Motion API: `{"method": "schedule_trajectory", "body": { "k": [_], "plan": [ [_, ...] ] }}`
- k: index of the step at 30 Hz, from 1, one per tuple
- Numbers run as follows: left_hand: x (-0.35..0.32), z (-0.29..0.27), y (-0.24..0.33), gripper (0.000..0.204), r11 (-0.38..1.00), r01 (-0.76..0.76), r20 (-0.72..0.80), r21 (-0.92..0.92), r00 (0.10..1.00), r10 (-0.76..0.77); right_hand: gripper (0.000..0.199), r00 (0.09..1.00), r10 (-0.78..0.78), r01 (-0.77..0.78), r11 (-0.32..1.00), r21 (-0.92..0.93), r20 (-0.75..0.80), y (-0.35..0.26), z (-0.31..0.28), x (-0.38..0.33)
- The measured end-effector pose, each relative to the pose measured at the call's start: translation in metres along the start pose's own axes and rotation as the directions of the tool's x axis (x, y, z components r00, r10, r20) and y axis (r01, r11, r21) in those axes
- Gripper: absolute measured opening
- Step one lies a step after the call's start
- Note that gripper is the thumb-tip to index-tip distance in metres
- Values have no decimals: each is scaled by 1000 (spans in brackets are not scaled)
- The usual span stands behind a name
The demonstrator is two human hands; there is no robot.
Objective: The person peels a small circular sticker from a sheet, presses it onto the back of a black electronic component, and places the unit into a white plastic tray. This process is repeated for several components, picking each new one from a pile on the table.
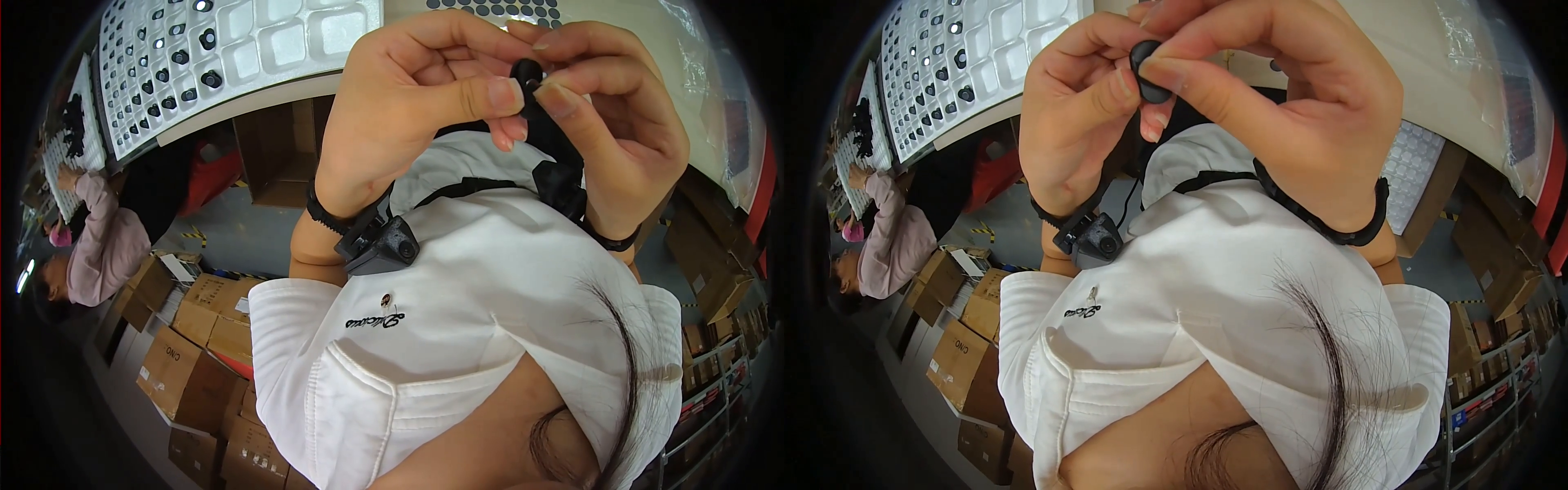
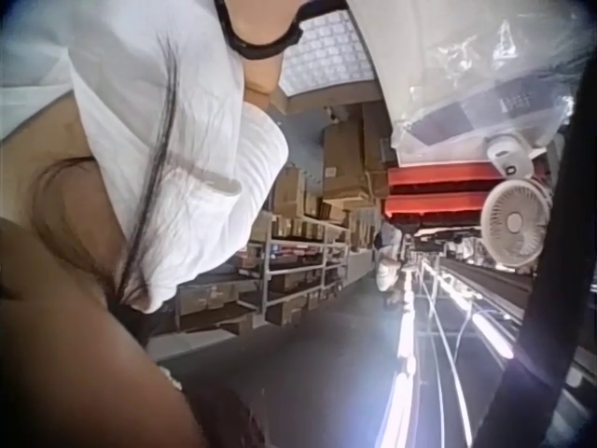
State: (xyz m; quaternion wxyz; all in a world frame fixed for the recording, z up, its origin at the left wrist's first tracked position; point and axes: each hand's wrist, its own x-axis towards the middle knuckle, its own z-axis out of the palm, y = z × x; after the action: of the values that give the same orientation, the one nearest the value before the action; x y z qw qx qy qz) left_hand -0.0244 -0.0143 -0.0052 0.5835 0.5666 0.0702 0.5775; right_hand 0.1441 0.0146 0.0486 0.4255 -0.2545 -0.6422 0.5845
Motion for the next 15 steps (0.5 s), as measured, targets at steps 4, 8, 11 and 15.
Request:
{"method": "schedule_trajectory", "body": {
  "k": [4,8,11,15],
  "plan": [
    [14,27,34,27,934,340,-350,-112,866,-358,7,997,-35,44,988,-148,62,-6,3,6],
    [20,34,41,27,844,474,-491,-253,688,-534,12,983,145,-101,940,325,-114,-10,14,13],
    [20,35,37,26,840,457,-499,-293,677,-542,23,992,84,-105,964,244,95,7,-3,9],
    [18,33,31,21,822,442,-522,-358,636,-569,33,978,-108,167,920,-354,180,12,-15,12]
  ]
}}
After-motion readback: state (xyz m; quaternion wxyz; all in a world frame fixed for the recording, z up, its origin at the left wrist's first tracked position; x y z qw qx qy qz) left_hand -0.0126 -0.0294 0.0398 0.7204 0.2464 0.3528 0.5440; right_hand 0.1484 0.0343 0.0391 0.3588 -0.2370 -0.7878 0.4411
